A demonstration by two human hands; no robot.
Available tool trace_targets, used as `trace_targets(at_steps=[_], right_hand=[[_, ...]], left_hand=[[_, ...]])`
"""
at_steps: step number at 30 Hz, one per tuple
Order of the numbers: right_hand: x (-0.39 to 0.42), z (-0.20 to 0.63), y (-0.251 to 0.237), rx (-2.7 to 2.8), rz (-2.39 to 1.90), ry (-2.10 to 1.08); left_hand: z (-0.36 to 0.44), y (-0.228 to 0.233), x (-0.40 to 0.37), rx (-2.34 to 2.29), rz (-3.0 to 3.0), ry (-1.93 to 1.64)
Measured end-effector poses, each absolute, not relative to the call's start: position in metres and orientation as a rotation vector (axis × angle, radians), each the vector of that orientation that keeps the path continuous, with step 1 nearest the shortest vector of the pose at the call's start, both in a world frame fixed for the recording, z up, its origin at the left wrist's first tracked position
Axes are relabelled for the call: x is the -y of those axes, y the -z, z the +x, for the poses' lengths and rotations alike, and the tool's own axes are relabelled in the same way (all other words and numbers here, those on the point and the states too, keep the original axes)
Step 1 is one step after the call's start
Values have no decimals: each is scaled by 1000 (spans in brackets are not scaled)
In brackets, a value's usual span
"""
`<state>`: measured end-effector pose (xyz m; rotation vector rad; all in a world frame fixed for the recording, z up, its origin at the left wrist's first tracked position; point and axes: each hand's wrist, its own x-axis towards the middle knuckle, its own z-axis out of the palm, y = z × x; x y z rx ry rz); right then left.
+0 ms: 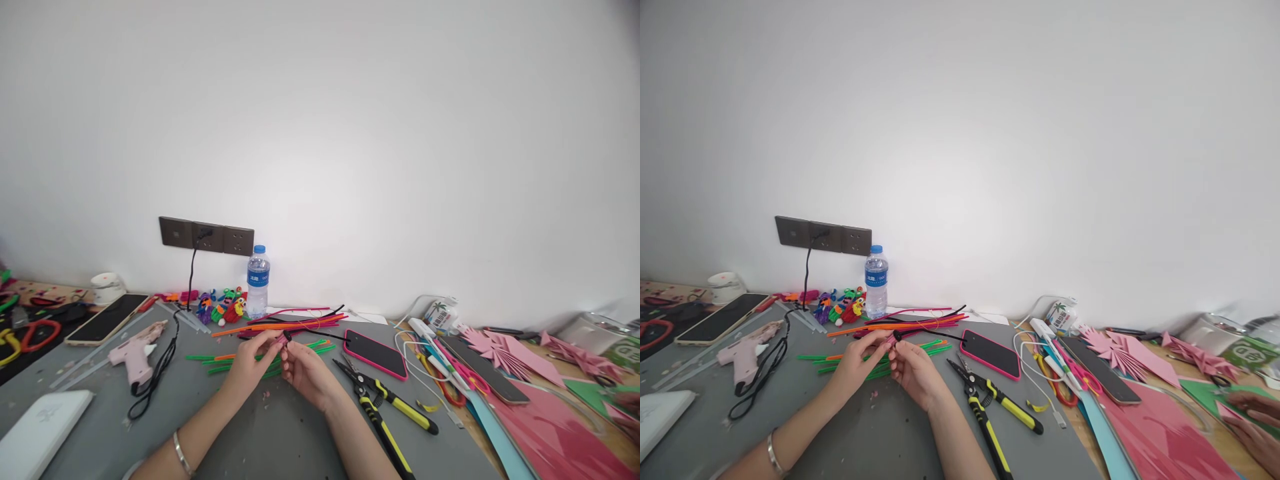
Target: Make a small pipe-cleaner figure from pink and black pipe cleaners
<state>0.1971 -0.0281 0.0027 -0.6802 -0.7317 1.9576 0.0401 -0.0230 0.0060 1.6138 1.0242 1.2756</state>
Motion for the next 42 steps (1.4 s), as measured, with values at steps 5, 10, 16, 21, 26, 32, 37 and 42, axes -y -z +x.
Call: trace_targets(at_steps=[5,10,16,21,26,32,37,42], right_hand=[[29,195,-3,738,-680,-1969],[29,196,-5,720,-655,-1985],[29,197,-4,600,-604,-2086],[30,194,-1,532,-588,-2111],[30,193,-4,661,-709,-1939],[23,205,-3,958,-854,-1640],[22,207,1,1409,-1056,-955],[28,202,3,1667,-1133,-516]], left_hand=[[41,-5,23,-1021,1568,-1317],[41,3,18,-971,1506,-1300],[39,9,13,-929,1551,-1318],[39,7,13,-940,1544,-1344],[42,0,15,-992,1291,-1308],[42,-9,18,-932,924,-1302],[43,-12,20,-913,842,-1287],[45,-14,23,-963,934,-1254]])
